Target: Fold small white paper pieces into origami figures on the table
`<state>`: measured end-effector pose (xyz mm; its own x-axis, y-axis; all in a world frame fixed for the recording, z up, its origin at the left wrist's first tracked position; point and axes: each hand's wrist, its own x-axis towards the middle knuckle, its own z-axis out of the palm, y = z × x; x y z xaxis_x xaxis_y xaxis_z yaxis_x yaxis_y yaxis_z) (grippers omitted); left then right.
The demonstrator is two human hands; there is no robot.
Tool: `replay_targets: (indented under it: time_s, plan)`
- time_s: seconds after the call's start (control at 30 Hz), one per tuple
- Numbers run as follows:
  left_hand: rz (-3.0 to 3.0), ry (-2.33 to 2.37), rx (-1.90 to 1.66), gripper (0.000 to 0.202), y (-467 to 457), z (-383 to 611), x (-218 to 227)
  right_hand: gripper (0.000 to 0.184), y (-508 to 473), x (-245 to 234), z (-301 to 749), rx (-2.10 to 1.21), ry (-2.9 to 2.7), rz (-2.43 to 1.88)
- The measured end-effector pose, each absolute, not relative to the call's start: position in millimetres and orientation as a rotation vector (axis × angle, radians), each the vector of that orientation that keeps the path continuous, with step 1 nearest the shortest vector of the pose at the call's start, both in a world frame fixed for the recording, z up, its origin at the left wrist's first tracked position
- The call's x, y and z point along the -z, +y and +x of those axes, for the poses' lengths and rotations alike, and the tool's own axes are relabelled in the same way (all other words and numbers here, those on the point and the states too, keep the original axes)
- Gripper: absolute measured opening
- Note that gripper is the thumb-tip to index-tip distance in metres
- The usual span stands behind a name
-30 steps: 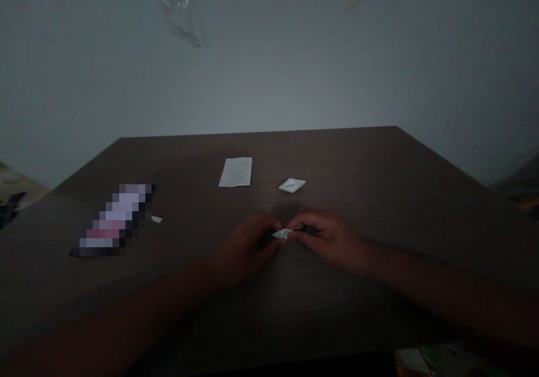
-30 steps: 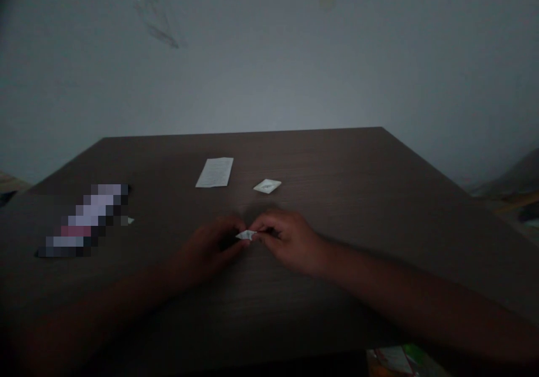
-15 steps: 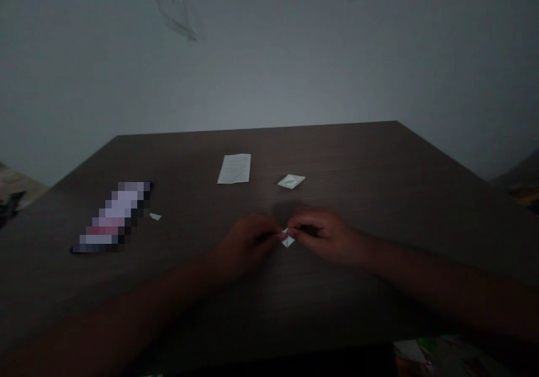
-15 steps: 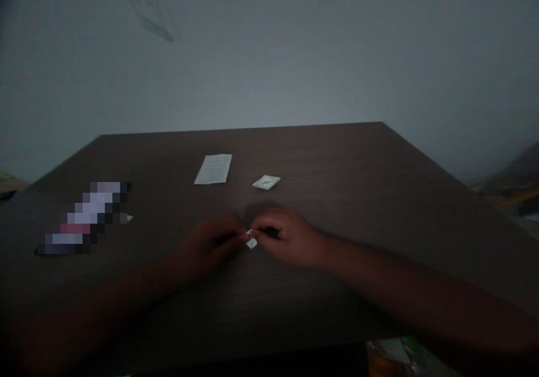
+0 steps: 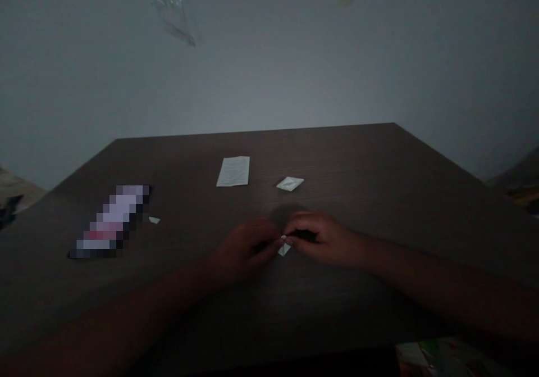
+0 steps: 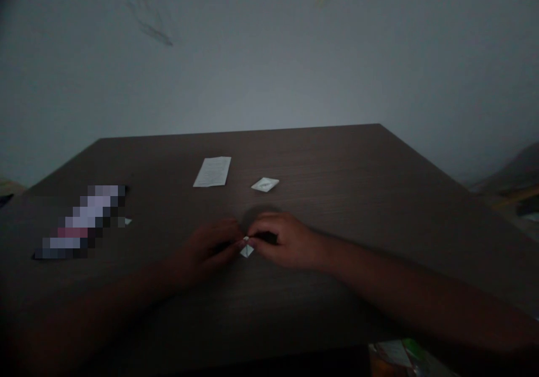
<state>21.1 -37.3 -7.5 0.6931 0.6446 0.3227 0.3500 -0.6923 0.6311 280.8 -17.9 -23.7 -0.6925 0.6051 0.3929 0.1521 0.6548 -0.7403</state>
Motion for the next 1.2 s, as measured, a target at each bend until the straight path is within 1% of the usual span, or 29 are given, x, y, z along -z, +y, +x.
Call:
replay_targets:
  time_s: [0.07,0.17,0.27,0.43,0.53,0.63,0.77,1.07,1.2]
  plan:
    - [2.379,0.752,-0.710,0.033,-37.8,20.8,6.6,0.019,-17.9,22.6,281.5,-0.878,-2.252,-0.522]
    - [2.388,0.750,-0.630,0.033,-40.1,19.1,5.4,0.029,-18.3,19.0,281.6,-0.825,-2.344,-0.426]
    - [2.380,0.730,-0.579,0.033,-42.4,17.5,5.5,0.035,-18.8,15.4,281.0,-0.855,-2.422,-0.321]
    - [2.409,0.577,-0.586,0.040,-43.5,21.4,0.4,0.036,-20.9,13.9,280.1,-0.934,-2.434,-0.263]
    - [2.377,0.574,-0.581,0.045,-44.6,25.1,-5.6,0.037,-22.3,15.1,279.9,-0.958,-2.432,-0.251]
    - [2.362,0.580,-0.625,0.042,-44.1,25.8,-6.0,0.037,-21.6,16.8,279.6,-0.950,-2.417,-0.280]
    - [2.430,0.587,-0.717,0.035,-40.4,23.4,2.6,0.042,-17.5,18.8,279.5,-0.925,-2.373,-0.314]
    - [2.376,0.808,-0.880,0.040,-39.4,20.3,1.7,0.043,-14.2,17.8,283.4,-0.749,-2.283,-0.441]
    - [2.328,0.968,-0.938,0.040,-39.8,16.7,-0.9,0.035,-13.6,19.7,283.5,-0.723,-2.155,-0.530]
